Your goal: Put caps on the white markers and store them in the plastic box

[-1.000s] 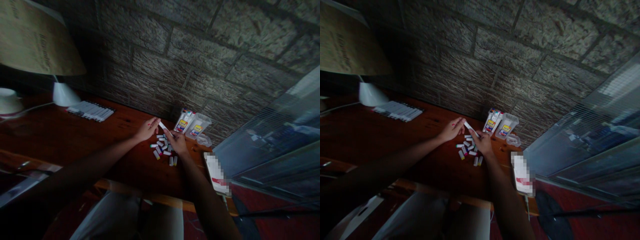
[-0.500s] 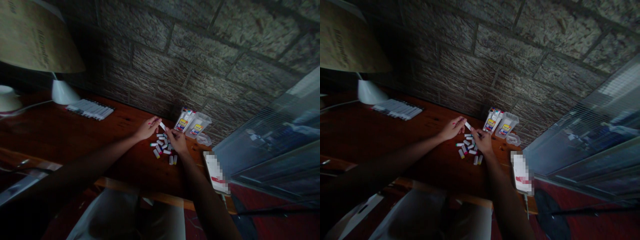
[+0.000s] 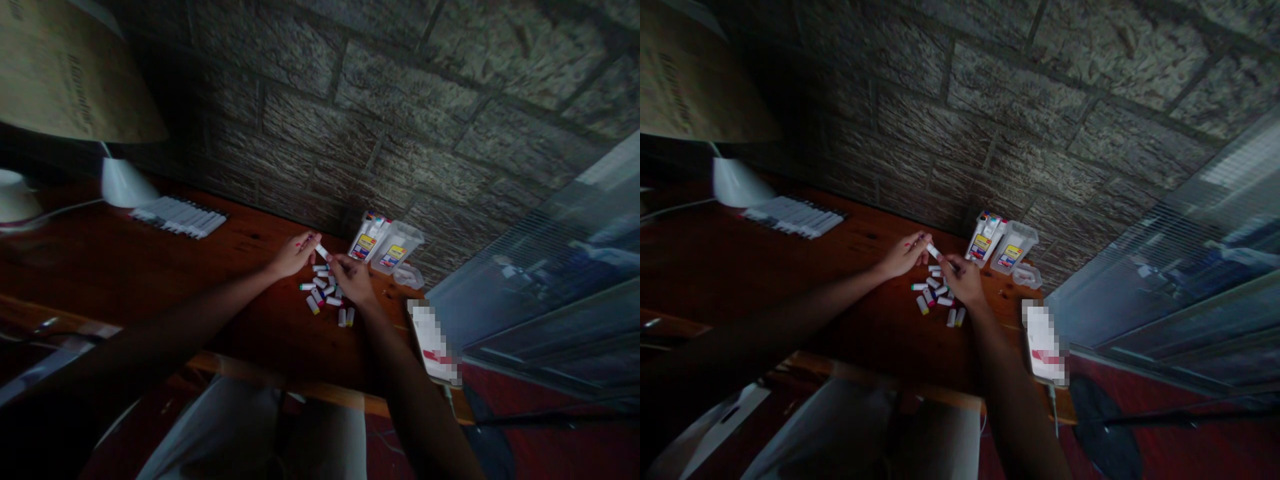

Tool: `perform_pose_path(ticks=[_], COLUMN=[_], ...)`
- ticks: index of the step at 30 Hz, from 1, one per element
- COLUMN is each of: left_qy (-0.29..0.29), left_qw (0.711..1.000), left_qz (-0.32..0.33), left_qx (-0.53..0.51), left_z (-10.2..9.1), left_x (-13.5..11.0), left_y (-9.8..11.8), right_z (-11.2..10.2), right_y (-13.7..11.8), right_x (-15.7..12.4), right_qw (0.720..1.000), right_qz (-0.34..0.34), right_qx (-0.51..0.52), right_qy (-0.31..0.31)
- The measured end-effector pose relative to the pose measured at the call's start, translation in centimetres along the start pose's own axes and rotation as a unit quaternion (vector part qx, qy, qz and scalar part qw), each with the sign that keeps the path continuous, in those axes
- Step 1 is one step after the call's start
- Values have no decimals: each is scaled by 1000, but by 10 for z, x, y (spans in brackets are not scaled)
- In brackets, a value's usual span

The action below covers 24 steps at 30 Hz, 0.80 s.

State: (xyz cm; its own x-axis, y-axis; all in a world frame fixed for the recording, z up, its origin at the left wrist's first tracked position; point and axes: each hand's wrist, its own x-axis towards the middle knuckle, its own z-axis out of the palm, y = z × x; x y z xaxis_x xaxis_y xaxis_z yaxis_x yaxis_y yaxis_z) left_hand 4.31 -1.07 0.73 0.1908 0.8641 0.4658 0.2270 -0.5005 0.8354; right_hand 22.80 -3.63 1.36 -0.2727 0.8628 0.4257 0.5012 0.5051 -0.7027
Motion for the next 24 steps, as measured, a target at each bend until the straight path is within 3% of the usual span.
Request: perform_pose_path(ticks=[4, 24], left_qy=[-10, -9], left_qw=[1000, 999], left_qz=[5, 29], left_qx=[4, 26], left_z=[2, 1], left_x=[-1, -2], left_y=[1, 5], right_z=[-2, -4], right_y=[-3, -1], right_x=[0, 0], right_qw=[999, 999], right_qz=[-11, -16], right_qx=[-46, -38], right_qy=[3, -14])
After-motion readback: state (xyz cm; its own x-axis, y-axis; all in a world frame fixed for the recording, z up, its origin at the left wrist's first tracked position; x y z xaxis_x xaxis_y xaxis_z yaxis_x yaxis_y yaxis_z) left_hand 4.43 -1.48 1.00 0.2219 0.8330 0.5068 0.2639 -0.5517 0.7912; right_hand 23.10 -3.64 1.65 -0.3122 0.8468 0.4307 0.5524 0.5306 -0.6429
